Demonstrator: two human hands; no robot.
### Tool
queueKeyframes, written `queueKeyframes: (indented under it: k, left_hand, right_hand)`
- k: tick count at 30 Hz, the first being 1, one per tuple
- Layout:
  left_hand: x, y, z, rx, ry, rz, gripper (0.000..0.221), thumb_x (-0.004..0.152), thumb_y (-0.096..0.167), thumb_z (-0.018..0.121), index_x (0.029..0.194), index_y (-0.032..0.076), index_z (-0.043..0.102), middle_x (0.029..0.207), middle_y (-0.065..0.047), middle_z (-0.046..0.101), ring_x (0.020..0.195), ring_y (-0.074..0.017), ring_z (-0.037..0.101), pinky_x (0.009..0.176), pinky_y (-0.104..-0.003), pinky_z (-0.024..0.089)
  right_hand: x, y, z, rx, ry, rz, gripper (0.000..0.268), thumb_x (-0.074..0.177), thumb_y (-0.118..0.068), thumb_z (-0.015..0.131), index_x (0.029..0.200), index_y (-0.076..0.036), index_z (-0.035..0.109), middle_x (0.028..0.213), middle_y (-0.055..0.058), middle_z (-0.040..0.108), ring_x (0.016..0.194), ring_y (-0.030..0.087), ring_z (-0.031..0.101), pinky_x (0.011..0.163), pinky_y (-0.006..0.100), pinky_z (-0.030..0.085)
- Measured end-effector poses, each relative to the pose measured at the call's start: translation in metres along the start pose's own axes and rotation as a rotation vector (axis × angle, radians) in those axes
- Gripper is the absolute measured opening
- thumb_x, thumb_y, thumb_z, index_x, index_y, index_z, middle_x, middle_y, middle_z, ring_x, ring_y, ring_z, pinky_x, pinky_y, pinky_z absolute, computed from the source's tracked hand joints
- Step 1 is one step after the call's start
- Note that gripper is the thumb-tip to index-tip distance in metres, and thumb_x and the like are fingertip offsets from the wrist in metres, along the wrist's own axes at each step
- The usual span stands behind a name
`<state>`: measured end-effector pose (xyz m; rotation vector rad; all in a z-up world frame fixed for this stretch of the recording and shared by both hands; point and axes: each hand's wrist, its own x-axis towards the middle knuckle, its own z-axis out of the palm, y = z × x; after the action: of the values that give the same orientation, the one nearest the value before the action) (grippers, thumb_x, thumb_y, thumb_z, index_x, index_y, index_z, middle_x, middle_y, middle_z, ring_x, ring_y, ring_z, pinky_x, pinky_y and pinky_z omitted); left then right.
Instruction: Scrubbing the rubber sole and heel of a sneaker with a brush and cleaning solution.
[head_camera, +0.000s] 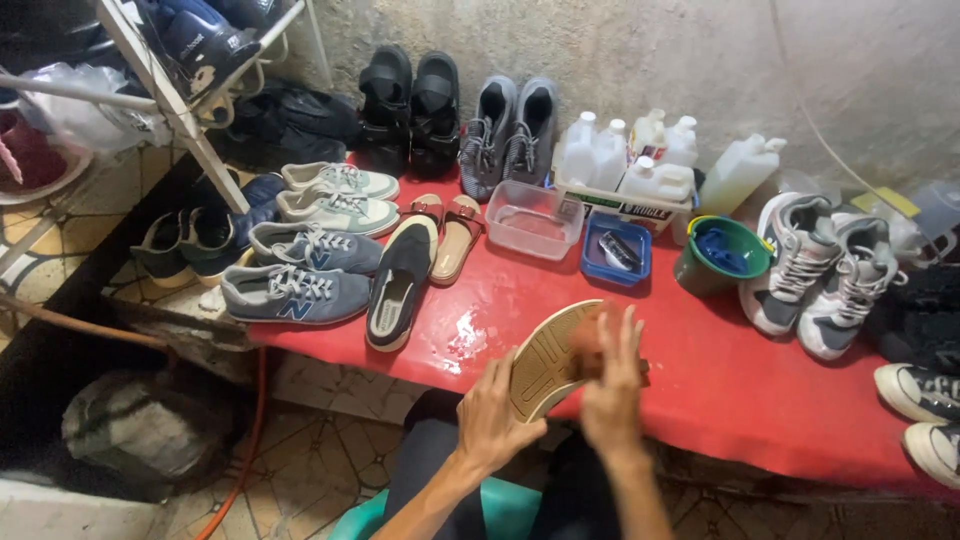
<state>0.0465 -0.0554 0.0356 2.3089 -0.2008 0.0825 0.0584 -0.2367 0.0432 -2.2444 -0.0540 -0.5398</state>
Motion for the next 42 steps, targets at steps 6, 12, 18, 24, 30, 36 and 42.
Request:
queueKeyframes:
  k: [6,12,18,24,30,36,42]
  left_hand:
    - [0.011,-0.01,0.014,-0.103,0.187,0.039,0.093,0.074,0.059,0.073,0.147,0.01,0.042,0.132,-0.012,0.061,0.101,-0.0394,0.07,0.076,-0.055,0.057]
    - [0.013,-0.005,-0.013,-0.441,0.163,-0.219,0.077,0.069,0.034,0.082,0.14,0.023,0.055,0.132,0.0,0.07,0.109,-0.0212,0.075,0.086,-0.034,0.059]
    - [0.007,-0.021,-0.014,-0.455,-0.005,-0.355,0.103,0.052,0.049,0.089,0.144,0.019,0.053,0.132,-0.002,0.073,0.118,-0.0185,0.07,0.098,-0.035,0.054]
    - [0.004,-0.012,-0.005,-0.578,-0.131,-0.277,0.095,0.056,0.05,0.088,0.135,0.017,0.047,0.129,-0.008,0.069,0.12,-0.0226,0.065,0.098,-0.039,0.053]
    - [0.019,-0.043,0.02,-0.924,-0.17,-0.248,0.101,0.06,0.021,0.094,0.147,0.013,0.044,0.113,-0.014,0.072,0.101,-0.025,0.07,0.092,-0.042,0.059]
    - [0.03,-0.014,-0.024,-1.501,-0.091,-0.19,0.054,0.095,0.032,0.048,0.142,0.008,0.05,0.143,-0.015,0.061,0.133,-0.0294,0.059,0.113,-0.047,0.046]
    - [0.033,-0.011,-0.011,-1.485,0.044,-0.393,0.042,0.084,0.023,0.077,0.116,0.011,0.052,0.107,-0.009,0.066,0.097,-0.0178,0.066,0.087,-0.03,0.055]
  right_hand:
    - [-0.042,-0.033,0.036,0.115,0.0,-0.073,0.1,0.072,0.026,0.048,0.16,-0.019,0.03,0.172,0.009,0.014,0.16,0.037,0.006,0.127,0.051,0.019]
    - [-0.061,-0.053,0.029,0.527,-0.062,-0.08,0.055,0.103,-0.037,0.05,0.134,0.005,0.062,0.151,0.02,0.055,0.14,0.029,0.054,0.12,0.04,0.037]
    - [-0.017,0.004,0.009,1.066,0.543,0.514,0.029,0.104,-0.034,0.063,0.091,-0.008,0.061,0.079,0.002,0.066,0.072,0.011,0.065,0.061,0.025,0.052]
    - [0.008,0.021,0.014,0.446,0.305,0.209,0.019,0.102,-0.02,0.062,0.084,-0.017,0.063,0.067,-0.008,0.056,0.061,0.005,0.047,0.053,0.03,0.037]
    - [0.004,-0.056,0.01,0.17,-0.072,-0.212,0.074,0.085,0.011,0.065,0.153,-0.013,0.048,0.162,0.016,0.042,0.146,0.038,0.038,0.117,0.048,0.038]
    - [-0.028,-0.064,0.01,0.14,-0.36,-0.218,0.096,0.067,0.021,0.042,0.158,-0.01,0.035,0.168,0.019,0.024,0.157,0.036,0.021,0.128,0.043,0.02]
    - [-0.054,-0.074,0.018,-0.04,-0.301,-0.439,0.058,0.094,0.006,0.051,0.151,-0.005,0.049,0.165,0.017,0.033,0.156,0.042,0.024,0.127,0.056,0.025]
